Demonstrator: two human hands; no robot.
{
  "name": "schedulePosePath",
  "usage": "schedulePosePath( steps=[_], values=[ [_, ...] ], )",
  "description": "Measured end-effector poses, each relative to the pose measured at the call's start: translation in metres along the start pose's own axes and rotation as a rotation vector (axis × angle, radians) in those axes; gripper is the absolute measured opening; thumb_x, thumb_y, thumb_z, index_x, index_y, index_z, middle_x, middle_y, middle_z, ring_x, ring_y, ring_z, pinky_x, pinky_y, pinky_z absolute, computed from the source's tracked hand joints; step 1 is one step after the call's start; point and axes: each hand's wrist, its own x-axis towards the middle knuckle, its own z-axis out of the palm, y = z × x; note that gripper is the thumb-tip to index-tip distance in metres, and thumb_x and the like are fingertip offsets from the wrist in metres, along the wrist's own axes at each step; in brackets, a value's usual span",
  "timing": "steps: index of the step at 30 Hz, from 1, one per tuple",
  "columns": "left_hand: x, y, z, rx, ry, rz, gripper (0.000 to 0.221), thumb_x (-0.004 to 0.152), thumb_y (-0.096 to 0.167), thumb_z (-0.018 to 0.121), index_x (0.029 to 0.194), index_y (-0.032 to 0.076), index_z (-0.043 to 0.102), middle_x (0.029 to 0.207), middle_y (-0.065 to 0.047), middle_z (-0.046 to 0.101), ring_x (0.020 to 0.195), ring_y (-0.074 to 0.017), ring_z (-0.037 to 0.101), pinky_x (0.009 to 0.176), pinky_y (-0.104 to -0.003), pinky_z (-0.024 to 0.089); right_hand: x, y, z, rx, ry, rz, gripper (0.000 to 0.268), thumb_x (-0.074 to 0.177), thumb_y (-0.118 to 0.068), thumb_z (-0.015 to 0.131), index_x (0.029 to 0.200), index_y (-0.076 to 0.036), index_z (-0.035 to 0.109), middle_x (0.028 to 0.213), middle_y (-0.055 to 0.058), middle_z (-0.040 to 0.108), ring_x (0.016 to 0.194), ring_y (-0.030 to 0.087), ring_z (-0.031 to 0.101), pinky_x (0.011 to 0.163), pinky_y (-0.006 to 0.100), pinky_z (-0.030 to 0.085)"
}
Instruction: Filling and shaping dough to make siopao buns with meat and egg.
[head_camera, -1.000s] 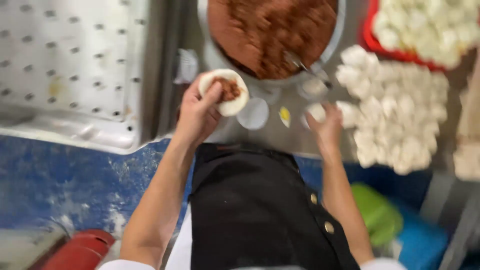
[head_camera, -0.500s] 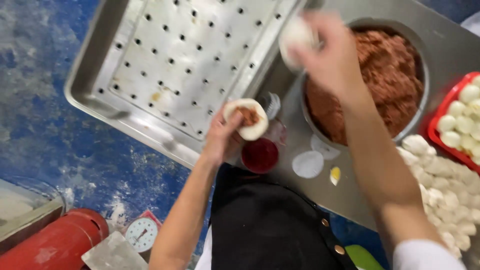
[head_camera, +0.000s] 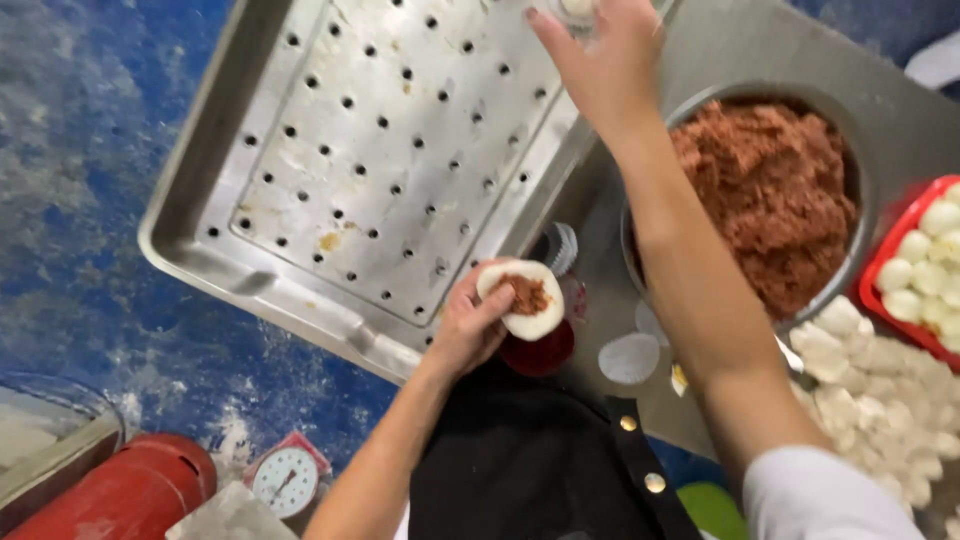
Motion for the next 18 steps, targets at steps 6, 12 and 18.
schedulePosePath(
  steps=[6,12,18],
  values=[
    [0.003,0.005,-0.013,-0.03,-0.028,-0.061,0.04,0.102,0.014,0.067,0.136,0.0,0.052,0.124,-0.015,0.066,0.114,-0.0254,0.068,0.102,-0.043,0.057,-0.186,-0.118,-0.16,0.27,-0.035,0.834,0.03,0.1,-0.007,0.076,0.128,-0.002,0.067,0.115,0.004,0.07,0.098,0.009,0.067,0.086,0.024,0.056],
    [0.004,-0.004,-0.023,0.181,-0.004,-0.018,0.039,0.105,0.016,0.068,0.138,0.003,0.054,0.129,-0.012,0.065,0.119,-0.0241,0.067,0.106,-0.044,0.058,-0.399,-0.145,-0.254,0.074,-0.161,1.474,0.023,0.094,-0.02,0.076,0.111,-0.005,0.075,0.089,0.003,0.075,0.078,0.011,0.065,0.071,0.027,0.055],
    [-0.002,0.003,0.018,0.331,-0.024,0.078,0.041,0.11,0.033,0.06,0.141,0.005,0.054,0.137,-0.01,0.063,0.129,-0.0253,0.063,0.116,-0.047,0.052,-0.452,-0.078,-0.28,-0.556,0.147,1.385,0.031,0.091,-0.024,0.084,0.109,-0.002,0.072,0.094,0.013,0.073,0.083,0.028,0.07,0.078,0.036,0.055]
  ],
)
